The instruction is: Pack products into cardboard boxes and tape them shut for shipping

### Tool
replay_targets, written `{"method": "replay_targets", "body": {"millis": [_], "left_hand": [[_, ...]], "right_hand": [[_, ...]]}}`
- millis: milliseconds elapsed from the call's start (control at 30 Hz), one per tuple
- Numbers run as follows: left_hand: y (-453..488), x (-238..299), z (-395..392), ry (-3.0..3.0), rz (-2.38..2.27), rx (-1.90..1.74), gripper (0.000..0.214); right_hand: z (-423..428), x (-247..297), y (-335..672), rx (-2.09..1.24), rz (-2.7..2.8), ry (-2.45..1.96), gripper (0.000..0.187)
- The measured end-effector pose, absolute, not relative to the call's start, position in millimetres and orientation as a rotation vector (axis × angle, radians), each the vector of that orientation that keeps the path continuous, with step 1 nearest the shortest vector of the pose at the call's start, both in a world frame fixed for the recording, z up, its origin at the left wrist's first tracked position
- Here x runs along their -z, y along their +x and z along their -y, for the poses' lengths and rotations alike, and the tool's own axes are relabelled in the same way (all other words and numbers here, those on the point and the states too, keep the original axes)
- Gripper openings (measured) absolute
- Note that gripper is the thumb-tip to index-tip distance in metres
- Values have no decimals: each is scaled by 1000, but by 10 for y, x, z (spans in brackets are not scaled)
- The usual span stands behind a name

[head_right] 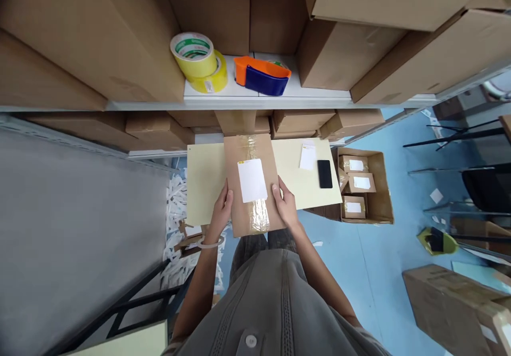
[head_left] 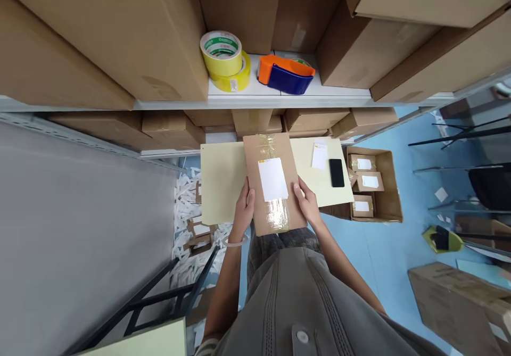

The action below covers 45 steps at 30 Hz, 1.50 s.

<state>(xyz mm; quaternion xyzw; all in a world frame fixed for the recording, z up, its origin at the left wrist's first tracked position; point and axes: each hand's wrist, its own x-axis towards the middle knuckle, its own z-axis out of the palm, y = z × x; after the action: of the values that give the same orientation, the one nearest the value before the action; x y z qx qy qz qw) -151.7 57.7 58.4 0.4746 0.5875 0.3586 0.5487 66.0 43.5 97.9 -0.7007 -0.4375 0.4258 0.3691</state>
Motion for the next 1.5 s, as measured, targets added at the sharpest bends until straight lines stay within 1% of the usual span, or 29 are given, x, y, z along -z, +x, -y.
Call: {"method": "replay_targets", "body": {"millis": [167, 333, 500, 633, 833, 967, 1100, 1267, 1500], "left_hand": [[-1412, -641, -553, 1100, -1411, -912, 73], [-1371, -835, -427, 1108, -1471, -966, 68], [-1180, -1010, -301, 1213, -1520, -837, 76], [-766, -1120, -239, 1271, -1526, -706, 83], [278, -1318, -104, 1340, -1404, -600, 82], [1150, -1320, 23, 1366, -1262, -575, 83], [2040, -1171, 168, 1348, -1177, -501, 86], [3075, -928, 209, 1376, -1017, -400, 82], [4406, -604, -9, 1359, -790, -437, 80]], "right_hand": [[-495, -1070, 593, -976, 1241, -1855, 60], [-471, -1163, 558, -851, 1377, -1912, 52], [-320, -1279, 831, -817, 1431, -2033, 48], [-118, -1373, 1257, -746, 1388, -2105, 47], [343, -1472, 2217, -633, 1193, -2090, 45], [687, -1465, 2994, -590, 1072, -2095, 47], [991, -1423, 3792, -556, 950, -2153, 47], [1266, -1332, 4649, -459, 802, -2286, 52], [1265, -1086, 5765, -309, 699, -2402, 63]]}}
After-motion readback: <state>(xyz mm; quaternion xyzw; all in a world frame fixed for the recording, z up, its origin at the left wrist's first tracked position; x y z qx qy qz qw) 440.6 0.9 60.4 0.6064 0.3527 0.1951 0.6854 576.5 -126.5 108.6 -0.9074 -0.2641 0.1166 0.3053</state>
